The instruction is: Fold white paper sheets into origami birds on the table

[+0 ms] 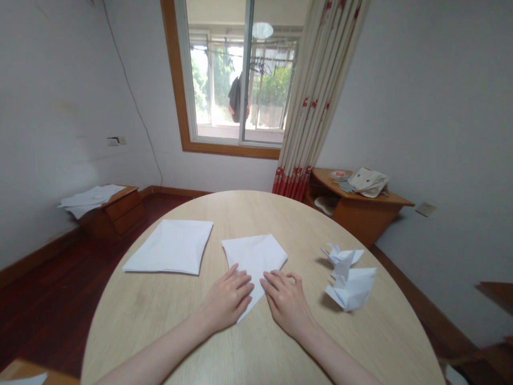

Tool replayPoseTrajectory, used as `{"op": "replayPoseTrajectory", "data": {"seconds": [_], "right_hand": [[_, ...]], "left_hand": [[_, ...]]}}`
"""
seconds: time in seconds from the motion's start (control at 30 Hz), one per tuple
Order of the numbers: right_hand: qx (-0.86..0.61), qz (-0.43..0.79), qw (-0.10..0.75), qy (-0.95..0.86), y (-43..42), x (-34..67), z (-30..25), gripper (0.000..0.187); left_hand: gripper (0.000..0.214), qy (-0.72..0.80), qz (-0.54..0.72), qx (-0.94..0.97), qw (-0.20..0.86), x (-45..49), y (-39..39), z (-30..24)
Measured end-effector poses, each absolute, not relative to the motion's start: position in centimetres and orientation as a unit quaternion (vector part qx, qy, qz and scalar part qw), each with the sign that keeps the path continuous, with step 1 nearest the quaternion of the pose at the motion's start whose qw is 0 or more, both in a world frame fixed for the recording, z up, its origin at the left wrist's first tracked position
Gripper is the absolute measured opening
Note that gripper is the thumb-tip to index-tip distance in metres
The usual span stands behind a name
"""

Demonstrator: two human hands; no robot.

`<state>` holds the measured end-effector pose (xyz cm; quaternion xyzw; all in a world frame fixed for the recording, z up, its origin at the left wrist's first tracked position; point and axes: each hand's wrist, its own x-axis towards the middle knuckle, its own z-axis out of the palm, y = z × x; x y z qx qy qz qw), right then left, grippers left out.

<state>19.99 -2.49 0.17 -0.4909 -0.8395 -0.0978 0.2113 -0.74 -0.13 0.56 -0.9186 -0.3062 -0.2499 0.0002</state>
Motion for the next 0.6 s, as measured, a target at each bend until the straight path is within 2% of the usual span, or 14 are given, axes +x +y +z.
{"op": "replayPoseTrajectory", "data": {"seconds": [0.2, 0.47, 0.6], "right_hand": [[-0.486, -0.089, 0.218, -0.842, -2.43, 20.08, -0.13, 0.029], [-0.476, -0.06, 0.165, -0.862, -2.39, 20.35, 0.02, 0.036], [-0.466, -0.052, 0.165, -0.868, -2.62, 20.26, 0.33, 0.037]], "left_hand": [[0.023, -0.298, -0.244, -0.923, -0.005, -0.8, -0.39, 0.88], [0.023, -0.269, -0.279, -0.922, -0.002, -0.65, -0.23, 0.62], [0.025, -0.287, -0.281, -0.916, -0.002, -0.55, -0.32, 0.44]]}}
